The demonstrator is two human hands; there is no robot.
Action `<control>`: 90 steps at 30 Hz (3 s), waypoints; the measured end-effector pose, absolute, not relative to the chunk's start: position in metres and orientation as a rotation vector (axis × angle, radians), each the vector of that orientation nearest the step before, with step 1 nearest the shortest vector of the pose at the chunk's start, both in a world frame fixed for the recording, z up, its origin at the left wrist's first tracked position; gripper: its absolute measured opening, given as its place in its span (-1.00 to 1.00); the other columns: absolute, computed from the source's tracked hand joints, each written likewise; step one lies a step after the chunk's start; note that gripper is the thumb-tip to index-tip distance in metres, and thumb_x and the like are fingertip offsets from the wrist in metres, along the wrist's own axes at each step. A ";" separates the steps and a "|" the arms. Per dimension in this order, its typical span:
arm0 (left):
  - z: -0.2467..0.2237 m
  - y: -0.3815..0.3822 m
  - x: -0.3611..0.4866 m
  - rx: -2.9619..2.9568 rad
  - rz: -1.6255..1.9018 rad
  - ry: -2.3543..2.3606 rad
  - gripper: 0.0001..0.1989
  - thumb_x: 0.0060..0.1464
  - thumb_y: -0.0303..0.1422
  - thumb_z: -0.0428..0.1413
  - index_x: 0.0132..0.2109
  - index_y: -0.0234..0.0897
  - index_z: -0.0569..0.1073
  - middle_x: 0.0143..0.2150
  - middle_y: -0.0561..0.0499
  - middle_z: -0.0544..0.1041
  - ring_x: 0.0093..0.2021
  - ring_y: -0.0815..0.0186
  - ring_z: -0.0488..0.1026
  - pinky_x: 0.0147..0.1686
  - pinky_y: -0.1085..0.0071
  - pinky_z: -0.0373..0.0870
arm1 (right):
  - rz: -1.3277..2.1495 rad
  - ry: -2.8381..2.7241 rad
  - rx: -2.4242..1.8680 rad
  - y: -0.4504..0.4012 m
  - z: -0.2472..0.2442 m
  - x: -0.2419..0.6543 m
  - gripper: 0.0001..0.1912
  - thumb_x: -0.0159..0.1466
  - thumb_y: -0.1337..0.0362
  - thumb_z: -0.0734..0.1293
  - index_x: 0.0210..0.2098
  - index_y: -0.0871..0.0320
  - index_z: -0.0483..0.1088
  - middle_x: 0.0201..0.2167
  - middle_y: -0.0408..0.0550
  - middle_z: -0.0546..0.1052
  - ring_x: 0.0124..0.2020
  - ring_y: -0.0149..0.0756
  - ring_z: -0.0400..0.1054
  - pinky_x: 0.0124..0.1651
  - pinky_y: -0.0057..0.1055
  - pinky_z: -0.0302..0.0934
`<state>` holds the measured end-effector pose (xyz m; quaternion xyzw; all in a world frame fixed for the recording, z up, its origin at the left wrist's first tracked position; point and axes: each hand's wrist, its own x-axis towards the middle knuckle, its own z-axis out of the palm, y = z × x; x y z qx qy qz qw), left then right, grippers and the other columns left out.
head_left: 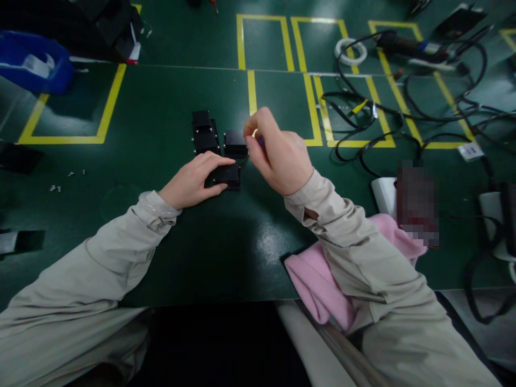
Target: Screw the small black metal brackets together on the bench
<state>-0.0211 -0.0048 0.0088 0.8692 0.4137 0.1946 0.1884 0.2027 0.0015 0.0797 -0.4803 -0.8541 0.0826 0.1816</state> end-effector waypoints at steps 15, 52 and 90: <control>0.009 -0.005 -0.021 2.461 0.533 1.170 -0.52 0.23 -0.23 0.08 0.24 -0.28 0.34 0.13 -0.16 0.45 0.16 0.05 0.38 0.18 0.08 0.32 | 0.215 -2.400 -1.375 0.001 0.079 0.202 -0.64 0.47 0.15 -0.03 0.01 0.16 0.27 -0.31 -0.06 0.53 -0.33 -0.31 0.48 -0.19 -0.37 0.25; 0.008 -0.004 -0.022 2.488 0.574 1.135 -0.54 0.23 -0.27 0.10 0.23 -0.29 0.34 0.11 -0.14 0.45 0.13 0.07 0.40 0.15 0.11 0.35 | 0.205 -2.448 -1.471 0.001 0.083 0.199 -0.61 0.47 0.16 -0.02 0.07 0.18 0.29 -0.27 -0.05 0.56 -0.26 -0.24 0.53 -0.16 -0.35 0.26; 0.010 -0.006 -0.020 2.452 0.540 1.174 -0.52 0.22 -0.23 0.08 0.24 -0.27 0.35 0.12 -0.15 0.45 0.13 0.08 0.40 0.16 0.10 0.34 | 0.208 -2.339 -1.379 0.004 0.077 0.203 -0.71 0.41 0.23 0.06 0.05 0.14 0.23 -0.23 -0.03 0.53 -0.33 -0.30 0.47 -0.20 -0.36 0.27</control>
